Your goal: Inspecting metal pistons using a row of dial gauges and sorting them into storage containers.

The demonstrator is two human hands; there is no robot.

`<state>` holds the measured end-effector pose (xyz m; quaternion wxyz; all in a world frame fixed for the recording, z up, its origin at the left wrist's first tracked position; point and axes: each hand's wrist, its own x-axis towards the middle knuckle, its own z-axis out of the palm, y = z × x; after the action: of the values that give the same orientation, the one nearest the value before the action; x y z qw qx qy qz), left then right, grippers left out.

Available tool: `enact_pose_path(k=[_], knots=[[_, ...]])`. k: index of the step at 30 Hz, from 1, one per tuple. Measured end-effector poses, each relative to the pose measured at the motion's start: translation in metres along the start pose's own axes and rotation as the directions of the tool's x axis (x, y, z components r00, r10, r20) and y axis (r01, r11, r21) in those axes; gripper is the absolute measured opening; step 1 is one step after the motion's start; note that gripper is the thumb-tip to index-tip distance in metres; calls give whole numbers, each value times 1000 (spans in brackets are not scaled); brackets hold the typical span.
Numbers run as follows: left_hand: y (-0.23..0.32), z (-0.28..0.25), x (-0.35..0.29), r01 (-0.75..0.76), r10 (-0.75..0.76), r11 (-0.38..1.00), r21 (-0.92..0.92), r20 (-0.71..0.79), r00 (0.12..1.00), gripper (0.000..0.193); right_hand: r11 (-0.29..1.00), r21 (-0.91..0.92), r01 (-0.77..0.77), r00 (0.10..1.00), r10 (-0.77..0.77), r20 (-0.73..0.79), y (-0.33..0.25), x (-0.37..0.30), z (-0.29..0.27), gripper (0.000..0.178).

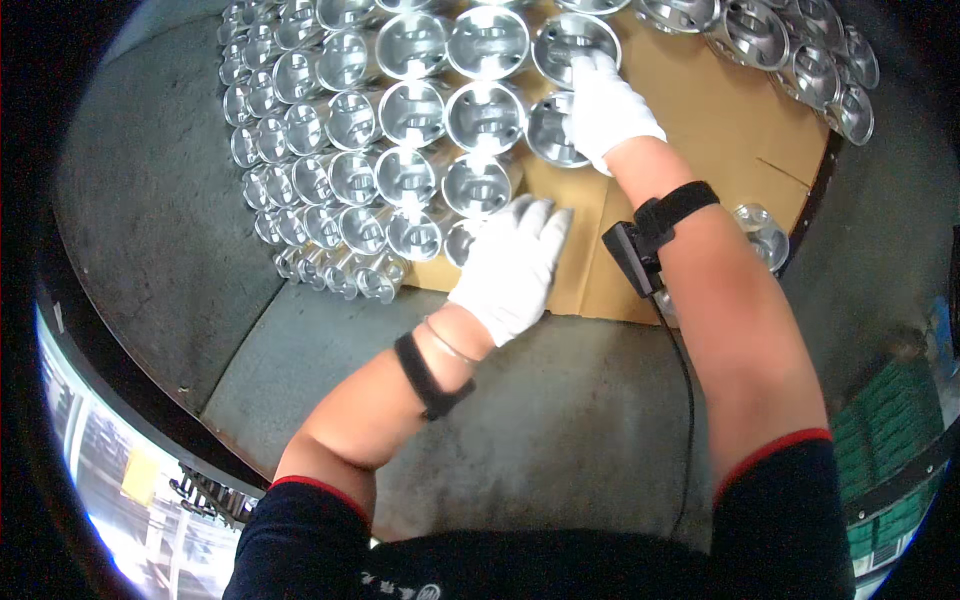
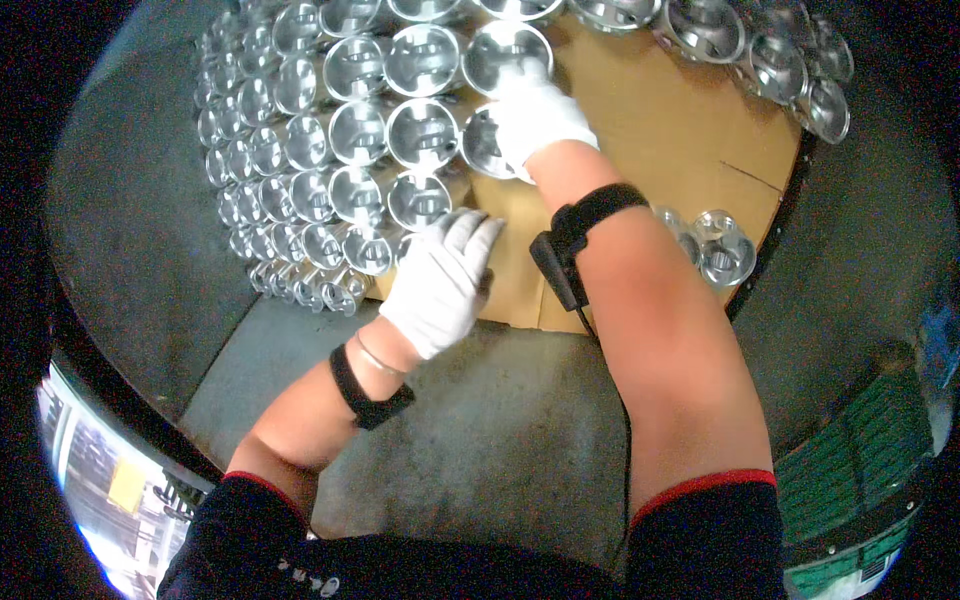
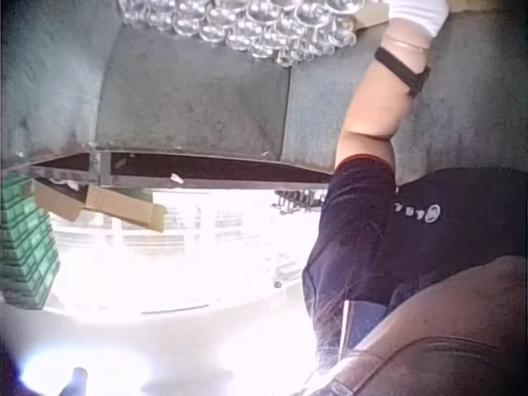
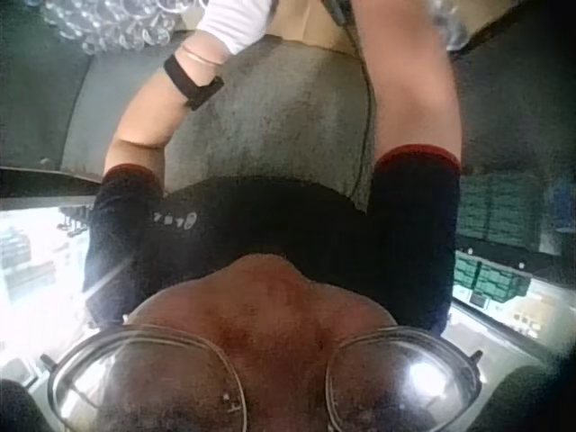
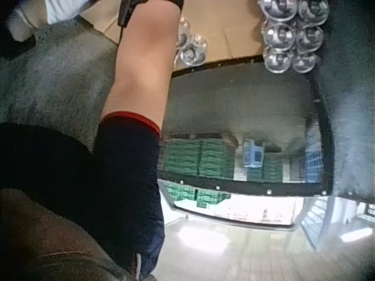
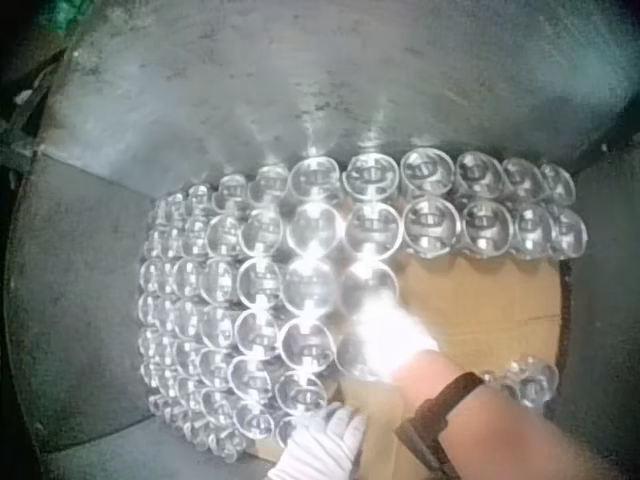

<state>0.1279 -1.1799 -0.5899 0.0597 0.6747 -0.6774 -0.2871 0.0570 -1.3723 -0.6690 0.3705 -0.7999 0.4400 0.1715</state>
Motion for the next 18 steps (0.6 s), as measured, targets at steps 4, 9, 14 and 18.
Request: enact_pose_path(k=[4, 9, 14, 18], knots=[[42, 20, 13, -79, 84, 993, -83, 68, 994, 51, 999, 26, 43, 989, -38, -144, 17, -64, -30, 64], [97, 72, 67, -276, 297, 948, -157, 126, 947, 46, 950, -115, -290, 955, 280, -96, 144, -163, -64, 28], [149, 126, 109, -396, 383, 896, 202, 101, 918, 47, 876, -299, -377, 809, 469, 353, 186, -197, -51, 73], [157, 150, 105, -328, 282, 907, 265, 200, 938, 47, 865, -389, -317, 892, 411, 187, 212, -213, -13, 64]])
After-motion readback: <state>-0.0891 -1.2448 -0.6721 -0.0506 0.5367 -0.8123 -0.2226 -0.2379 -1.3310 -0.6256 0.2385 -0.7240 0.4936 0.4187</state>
